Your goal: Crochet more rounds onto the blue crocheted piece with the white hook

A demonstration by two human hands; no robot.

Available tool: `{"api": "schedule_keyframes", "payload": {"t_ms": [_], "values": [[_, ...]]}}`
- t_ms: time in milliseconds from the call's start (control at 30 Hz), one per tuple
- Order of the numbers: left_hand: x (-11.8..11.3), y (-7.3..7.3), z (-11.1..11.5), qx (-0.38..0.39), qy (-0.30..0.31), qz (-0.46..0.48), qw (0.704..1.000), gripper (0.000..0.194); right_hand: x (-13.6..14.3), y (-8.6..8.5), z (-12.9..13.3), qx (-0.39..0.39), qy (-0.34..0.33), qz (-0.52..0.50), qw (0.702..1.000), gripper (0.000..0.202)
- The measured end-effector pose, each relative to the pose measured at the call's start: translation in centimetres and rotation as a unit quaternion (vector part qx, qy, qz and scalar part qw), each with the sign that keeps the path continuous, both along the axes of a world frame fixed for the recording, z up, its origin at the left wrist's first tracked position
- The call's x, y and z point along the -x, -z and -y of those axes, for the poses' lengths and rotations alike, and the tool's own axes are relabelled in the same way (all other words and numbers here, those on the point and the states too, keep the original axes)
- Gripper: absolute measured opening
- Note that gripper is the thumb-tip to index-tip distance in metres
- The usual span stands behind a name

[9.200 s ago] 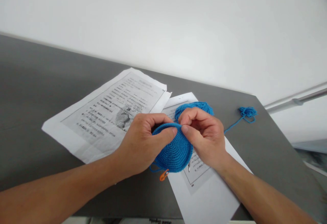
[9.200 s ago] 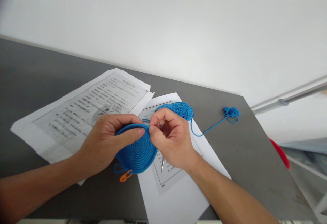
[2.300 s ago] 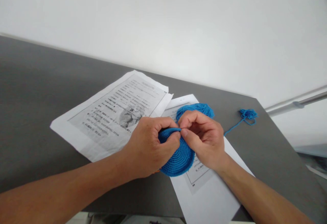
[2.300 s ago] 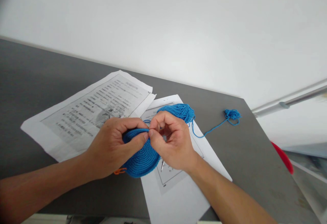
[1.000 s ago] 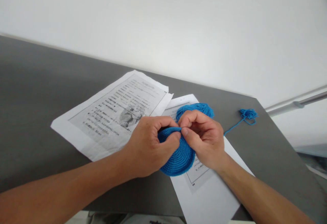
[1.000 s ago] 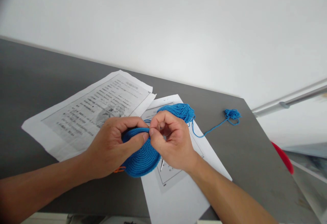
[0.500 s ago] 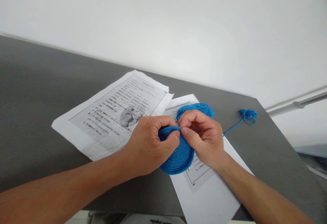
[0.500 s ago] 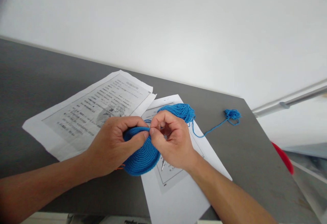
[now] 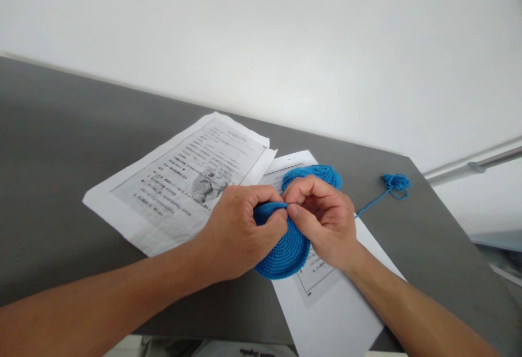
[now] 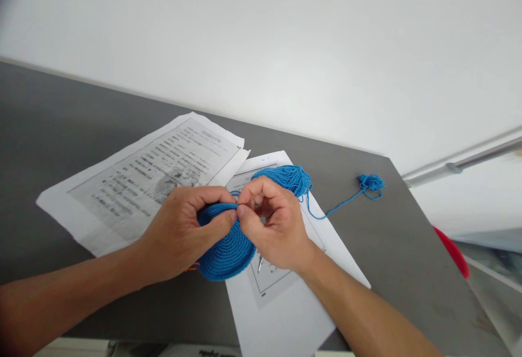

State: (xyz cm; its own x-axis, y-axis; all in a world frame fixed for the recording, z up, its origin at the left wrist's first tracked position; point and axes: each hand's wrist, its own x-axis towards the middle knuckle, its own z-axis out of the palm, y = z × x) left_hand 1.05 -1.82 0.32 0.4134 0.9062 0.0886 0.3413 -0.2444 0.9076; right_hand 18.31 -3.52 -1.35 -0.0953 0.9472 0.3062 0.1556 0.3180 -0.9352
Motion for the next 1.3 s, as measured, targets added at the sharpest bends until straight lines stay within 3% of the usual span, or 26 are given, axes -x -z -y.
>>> {"api": "schedule_keyframes", "payload": {"t_ms": [933, 1300], "values": [[-0.07, -0.10, 0.03, 0.002, 0.010, -0.011, 1.000, 0.019, -0.13, -0.03, 0.01, 0.002, -0.014, 0.006, 1.000, 0.008], [0.14, -0.04, 0.04, 0.022, 0.022, 0.035, 0.999, 0.020, -0.22, 0.18, -0.09, -0.006, 0.002, -0.001, 1.000, 0.010]]}}
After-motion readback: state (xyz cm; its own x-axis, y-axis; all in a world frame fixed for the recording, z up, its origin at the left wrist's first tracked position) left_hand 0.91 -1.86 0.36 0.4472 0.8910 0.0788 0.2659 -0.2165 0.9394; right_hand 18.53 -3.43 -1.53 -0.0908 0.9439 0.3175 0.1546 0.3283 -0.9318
